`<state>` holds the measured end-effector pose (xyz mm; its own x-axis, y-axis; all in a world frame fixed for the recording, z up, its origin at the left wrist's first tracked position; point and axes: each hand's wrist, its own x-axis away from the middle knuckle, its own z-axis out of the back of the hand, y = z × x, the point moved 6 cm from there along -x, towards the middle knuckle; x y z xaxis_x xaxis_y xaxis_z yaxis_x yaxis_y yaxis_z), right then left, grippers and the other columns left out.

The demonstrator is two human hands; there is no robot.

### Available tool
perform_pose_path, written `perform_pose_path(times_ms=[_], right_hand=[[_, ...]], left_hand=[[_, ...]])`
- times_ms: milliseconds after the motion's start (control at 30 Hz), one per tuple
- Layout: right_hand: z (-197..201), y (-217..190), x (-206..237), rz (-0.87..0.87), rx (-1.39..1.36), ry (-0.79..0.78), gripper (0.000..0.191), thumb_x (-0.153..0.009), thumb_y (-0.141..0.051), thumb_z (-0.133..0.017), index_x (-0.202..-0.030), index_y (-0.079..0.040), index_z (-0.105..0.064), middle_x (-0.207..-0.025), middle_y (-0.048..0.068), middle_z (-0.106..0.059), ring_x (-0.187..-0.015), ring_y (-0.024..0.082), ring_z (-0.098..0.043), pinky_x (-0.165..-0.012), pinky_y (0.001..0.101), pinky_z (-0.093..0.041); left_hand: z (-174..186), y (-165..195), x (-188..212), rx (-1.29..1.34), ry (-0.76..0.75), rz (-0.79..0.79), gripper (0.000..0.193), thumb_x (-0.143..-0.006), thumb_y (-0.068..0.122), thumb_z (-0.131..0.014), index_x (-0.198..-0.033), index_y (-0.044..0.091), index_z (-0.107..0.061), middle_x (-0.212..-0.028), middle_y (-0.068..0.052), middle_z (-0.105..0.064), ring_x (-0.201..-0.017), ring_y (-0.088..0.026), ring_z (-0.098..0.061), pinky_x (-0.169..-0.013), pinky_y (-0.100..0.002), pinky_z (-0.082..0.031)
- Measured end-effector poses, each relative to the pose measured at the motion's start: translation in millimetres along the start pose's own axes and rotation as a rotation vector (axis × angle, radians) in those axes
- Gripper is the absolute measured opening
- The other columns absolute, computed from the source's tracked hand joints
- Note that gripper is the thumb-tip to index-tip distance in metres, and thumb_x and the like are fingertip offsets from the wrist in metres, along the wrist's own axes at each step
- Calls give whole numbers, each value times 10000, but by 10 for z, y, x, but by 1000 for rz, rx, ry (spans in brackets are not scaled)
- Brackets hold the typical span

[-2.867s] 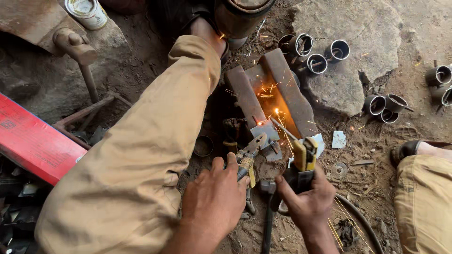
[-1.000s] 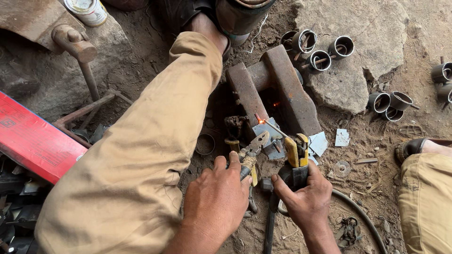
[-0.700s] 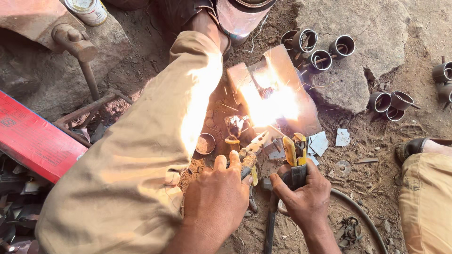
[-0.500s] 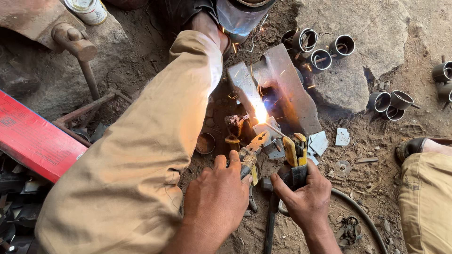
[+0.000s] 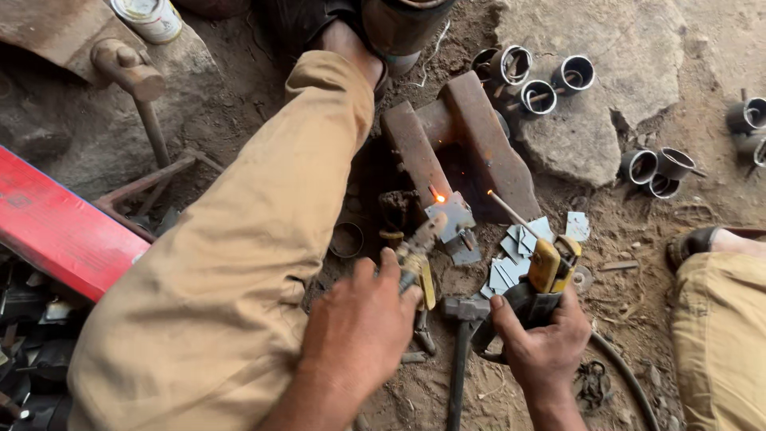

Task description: The person sits on the ground and uses a welding torch to join small metal pieces. They hold the metal with pliers, weld the joints, and then use a hammer to tap the welded parts. The person repeats this process with multiple small metal pieces.

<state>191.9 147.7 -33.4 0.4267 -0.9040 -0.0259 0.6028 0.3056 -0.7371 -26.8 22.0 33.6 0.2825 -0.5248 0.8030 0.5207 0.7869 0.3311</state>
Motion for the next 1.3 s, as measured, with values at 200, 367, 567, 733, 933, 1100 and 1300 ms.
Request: perform_pose_path(times_ms=[200, 367, 567, 733, 933, 1100, 1300], right_hand=[[-60, 37, 263, 37, 60, -52, 347, -809, -357, -756, -974, -76, -636, -664, -20, -664, -463, 86, -641, -447, 285, -546], [-264, -12, 396, 158, 122, -102, 396, -767, -391, -796, -963, -71, -671, -647, -16, -656, -488, 87, -636, -435, 261, -574], [-377, -29, 375, 200, 120, -124, 372, -755, -371, -789, -939, -70, -671, -624, -26, -654, -492, 71, -654, -428, 242, -570], [-383, -54, 345, 165, 76, -148, 332, -747, -313, -797, -937, -70, -675, -592, -43, -655, -501, 58, -667, -447, 222, -586], [-424, -94, 285, 162, 95, -156, 306, -743, -293, -810, -903, -74, -670, -597, -38, -657, -506, 57, -670, -442, 224, -577], [-420, -122, 247, 128, 101, -180, 305, -735, -280, -818, -909, -75, -675, -593, -41, -672, -506, 55, -680, -455, 223, -582], [-407, -211, 227, 76, 130, -214, 301, -695, -239, -830, -892, -69, -678, -569, -28, -681, -505, 65, -685, -470, 233, -561]], left_hand=[[122, -88, 23, 6, 105, 36, 663, -1043, 436, -451, -1570, 83, -259, -1325, -164, -544, -1073, -289, -674, -949, -471, -575], [146, -138, 69, -104, 165, 22, 648, -1042, 438, -472, -1541, 58, -311, -1349, -213, -537, -1145, -325, -653, -962, -477, -564], [75, -143, 58, -90, 88, 25, 649, -1048, 430, -463, -1559, 73, -281, -1386, -213, -512, -1148, -319, -655, -969, -490, -563], [61, -84, 43, -112, 131, -23, 655, -1038, 423, -489, -1540, 42, -311, -1361, -234, -525, -1125, -335, -665, -966, -484, -559], [66, -89, 43, -108, 162, -25, 648, -1028, 420, -500, -1524, 35, -341, -1328, -231, -546, -1132, -335, -661, -965, -487, -551], [72, -88, 38, -92, 172, -29, 649, -1017, 421, -511, -1513, 32, -355, -1322, -224, -551, -1146, -338, -655, -976, -488, -541], [85, -88, 34, -98, 177, -33, 650, -1017, 427, -512, -1508, 31, -359, -1318, -220, -554, -1159, -344, -645, -976, -490, -540]])
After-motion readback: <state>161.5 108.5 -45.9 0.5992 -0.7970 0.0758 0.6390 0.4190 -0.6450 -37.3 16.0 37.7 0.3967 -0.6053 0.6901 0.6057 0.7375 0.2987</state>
